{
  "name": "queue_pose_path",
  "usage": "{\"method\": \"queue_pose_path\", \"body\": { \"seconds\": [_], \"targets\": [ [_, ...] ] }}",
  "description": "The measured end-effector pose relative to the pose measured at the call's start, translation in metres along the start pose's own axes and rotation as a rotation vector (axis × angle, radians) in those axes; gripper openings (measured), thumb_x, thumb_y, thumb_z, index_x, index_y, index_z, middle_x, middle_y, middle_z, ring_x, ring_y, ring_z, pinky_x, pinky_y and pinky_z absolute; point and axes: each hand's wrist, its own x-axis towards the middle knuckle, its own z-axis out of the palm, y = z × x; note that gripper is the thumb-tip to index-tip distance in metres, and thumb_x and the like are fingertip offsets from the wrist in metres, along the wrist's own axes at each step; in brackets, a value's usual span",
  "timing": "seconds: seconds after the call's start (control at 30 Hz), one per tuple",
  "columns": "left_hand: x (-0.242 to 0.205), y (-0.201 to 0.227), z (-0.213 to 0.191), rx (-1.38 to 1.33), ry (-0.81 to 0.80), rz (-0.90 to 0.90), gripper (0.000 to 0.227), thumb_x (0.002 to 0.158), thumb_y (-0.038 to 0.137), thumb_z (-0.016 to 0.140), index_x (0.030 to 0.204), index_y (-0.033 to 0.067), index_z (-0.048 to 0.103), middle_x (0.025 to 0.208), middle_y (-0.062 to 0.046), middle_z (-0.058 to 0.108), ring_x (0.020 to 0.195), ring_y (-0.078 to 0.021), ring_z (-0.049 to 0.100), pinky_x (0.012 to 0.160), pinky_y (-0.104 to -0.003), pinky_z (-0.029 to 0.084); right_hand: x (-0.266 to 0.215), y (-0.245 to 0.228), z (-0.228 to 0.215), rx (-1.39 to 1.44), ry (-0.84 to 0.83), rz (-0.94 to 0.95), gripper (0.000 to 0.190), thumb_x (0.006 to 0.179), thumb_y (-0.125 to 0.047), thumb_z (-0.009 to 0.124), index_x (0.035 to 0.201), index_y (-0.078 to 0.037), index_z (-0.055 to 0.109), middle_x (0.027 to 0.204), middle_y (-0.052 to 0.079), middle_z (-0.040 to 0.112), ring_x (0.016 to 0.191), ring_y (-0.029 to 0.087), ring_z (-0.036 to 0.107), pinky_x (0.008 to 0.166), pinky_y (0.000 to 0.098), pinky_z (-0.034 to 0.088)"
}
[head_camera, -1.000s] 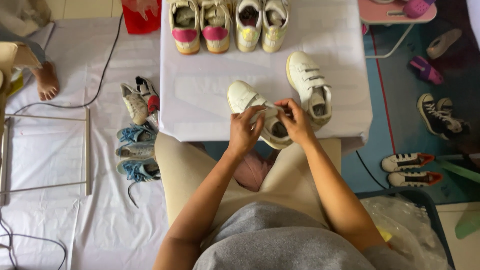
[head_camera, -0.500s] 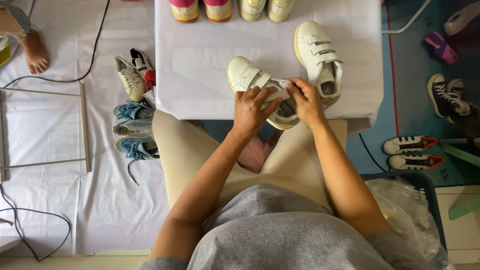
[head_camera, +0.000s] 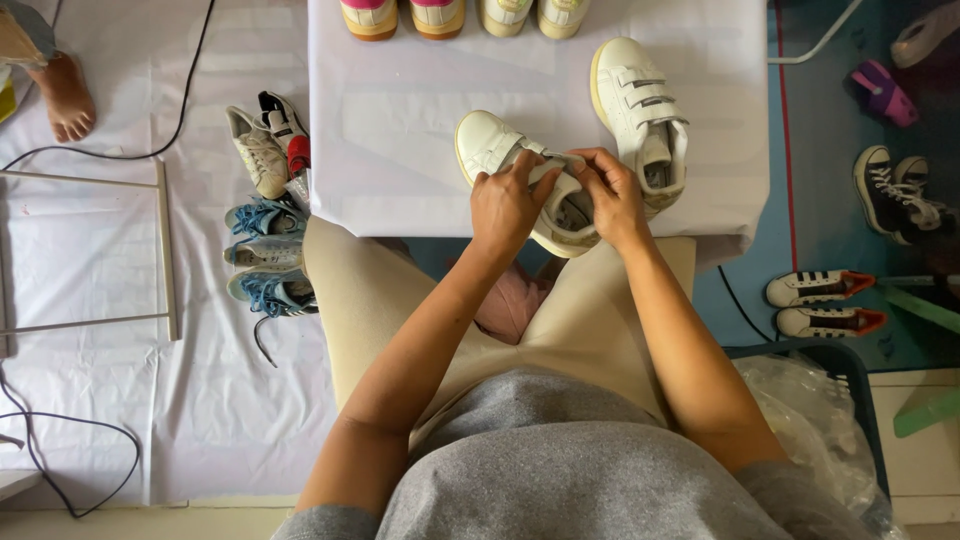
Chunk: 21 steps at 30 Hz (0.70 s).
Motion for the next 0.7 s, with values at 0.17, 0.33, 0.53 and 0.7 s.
{"method": "queue_pose_path", "body": {
  "seconds": [0.17,0.33,0.53,0.7],
  "targets": [
    [0.000,-0.004,0.009,0.056,-0.044,0.006,0.032,0.094,0.053,0.061,0.102,0.0215,0.061,0.066,-0.003,0.070,0.064,-0.0272,0.074,0.069,-0.043,0.053,-0.006,0.016,0.003,-0.004,0.039,0.005,0.017,0.107,-0.018,0.061,0.116,-0.010,0.073,0.094,0.012,0.072,0.095,0.017,0.063,0.087,0.0410,0.052],
    [0.004,-0.005,0.013,0.070,-0.167,0.034,0.032,0.092,0.054,0.062,0.106,0.0253,0.060,0.075,-0.003,0.074,0.073,-0.0273,0.076,0.074,-0.045,0.053,-0.019,0.024,0.009,0.077,0.147,0.057,0.018,0.108,-0.017,0.057,0.117,-0.007,0.069,0.092,0.008,0.066,0.093,0.017,0.056,0.087,0.0392,0.050],
    [0.016,0.007,0.016,0.212,-0.303,0.083,0.033,0.092,0.053,0.061,0.105,0.0228,0.061,0.088,-0.001,0.072,0.086,-0.0256,0.074,0.084,-0.045,0.047,-0.025,0.023,0.011,0.153,0.153,0.140,0.022,0.107,-0.018,0.055,0.119,-0.003,0.067,0.092,0.008,0.065,0.092,0.018,0.055,0.088,0.0398,0.048],
    [0.021,0.028,0.007,0.398,-0.437,0.147,0.020,0.092,0.029,0.058,0.098,0.0133,0.069,0.093,-0.004,0.068,0.094,-0.0265,0.066,0.094,-0.047,0.037,-0.030,0.008,0.013,0.227,0.140,0.227,0.023,0.107,-0.015,0.052,0.125,-0.006,0.065,0.099,0.006,0.065,0.096,0.017,0.056,0.091,0.0377,0.045]
  ]
}}
